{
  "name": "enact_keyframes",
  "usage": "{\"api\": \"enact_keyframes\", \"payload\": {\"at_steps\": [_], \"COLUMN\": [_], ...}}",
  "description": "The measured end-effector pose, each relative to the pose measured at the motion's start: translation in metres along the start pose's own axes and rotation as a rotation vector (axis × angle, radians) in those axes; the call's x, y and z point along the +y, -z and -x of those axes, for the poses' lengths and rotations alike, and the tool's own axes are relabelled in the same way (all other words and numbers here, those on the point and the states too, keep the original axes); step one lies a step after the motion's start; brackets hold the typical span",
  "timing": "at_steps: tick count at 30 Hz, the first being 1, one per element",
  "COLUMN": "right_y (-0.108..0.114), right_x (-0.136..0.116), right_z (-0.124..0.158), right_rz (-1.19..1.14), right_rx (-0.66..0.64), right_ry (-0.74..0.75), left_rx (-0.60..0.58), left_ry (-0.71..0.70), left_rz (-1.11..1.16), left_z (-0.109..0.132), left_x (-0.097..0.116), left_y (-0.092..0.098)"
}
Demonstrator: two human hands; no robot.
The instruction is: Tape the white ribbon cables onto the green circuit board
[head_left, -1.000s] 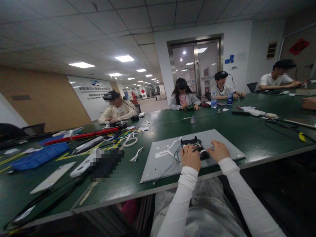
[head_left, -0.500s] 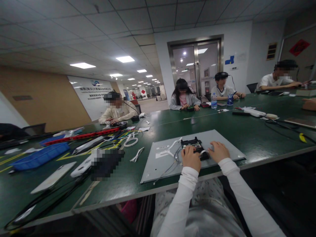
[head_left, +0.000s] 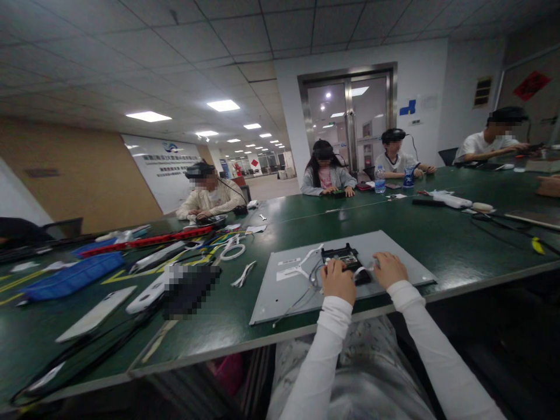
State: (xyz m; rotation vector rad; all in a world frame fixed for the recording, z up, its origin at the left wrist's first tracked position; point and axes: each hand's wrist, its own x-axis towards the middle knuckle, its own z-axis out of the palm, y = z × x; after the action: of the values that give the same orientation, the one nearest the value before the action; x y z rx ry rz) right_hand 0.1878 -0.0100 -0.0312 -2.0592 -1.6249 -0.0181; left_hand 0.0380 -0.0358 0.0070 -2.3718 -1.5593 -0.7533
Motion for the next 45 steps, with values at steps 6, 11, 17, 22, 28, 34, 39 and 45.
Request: {"api": "enact_keyframes", "payload": {"at_steps": [6, 11, 17, 22, 28, 34, 39, 45], "right_y": [0.001, 0.003, 0.006, 0.006, 0.000, -0.004, -0.009, -0.012], "right_x": [-0.001, -0.003, -0.006, -0.007, -0.003, -0.001, 0.000, 0.002], "right_z": [0.000, 0.001, 0.002, 0.002, 0.001, -0.001, -0.004, -0.004], "right_rz": [0.001, 0.034, 0.042, 0.037, 0.022, 0.006, -0.013, -0.036], "right_rx": [0.008, -0.031, -0.046, -0.050, -0.028, -0.011, -0.012, -0.008], "right_ry": [-0.004, -0.002, -0.010, -0.014, -0.006, 0.017, 0.032, 0.054], "left_rx": [-0.021, -0.021, -0.064, -0.057, 0.008, -0.183, -0.305, -0.278], "left_ry": [0.048, 0.065, 0.103, 0.104, 0.091, -0.051, -0.061, -0.011], "left_rz": [-0.018, -0.020, -0.014, -0.020, 0.007, 0.022, 0.078, 0.160], "left_z": [0.001, 0.000, -0.004, -0.001, -0.016, -0.051, -0.043, -0.032], "left_x": [0.001, 0.000, -0.006, -0.002, -0.024, -0.113, -0.160, -0.167], "left_y": [0.004, 0.001, -0.007, -0.003, 0.027, 0.036, 0.019, 0.013]}}
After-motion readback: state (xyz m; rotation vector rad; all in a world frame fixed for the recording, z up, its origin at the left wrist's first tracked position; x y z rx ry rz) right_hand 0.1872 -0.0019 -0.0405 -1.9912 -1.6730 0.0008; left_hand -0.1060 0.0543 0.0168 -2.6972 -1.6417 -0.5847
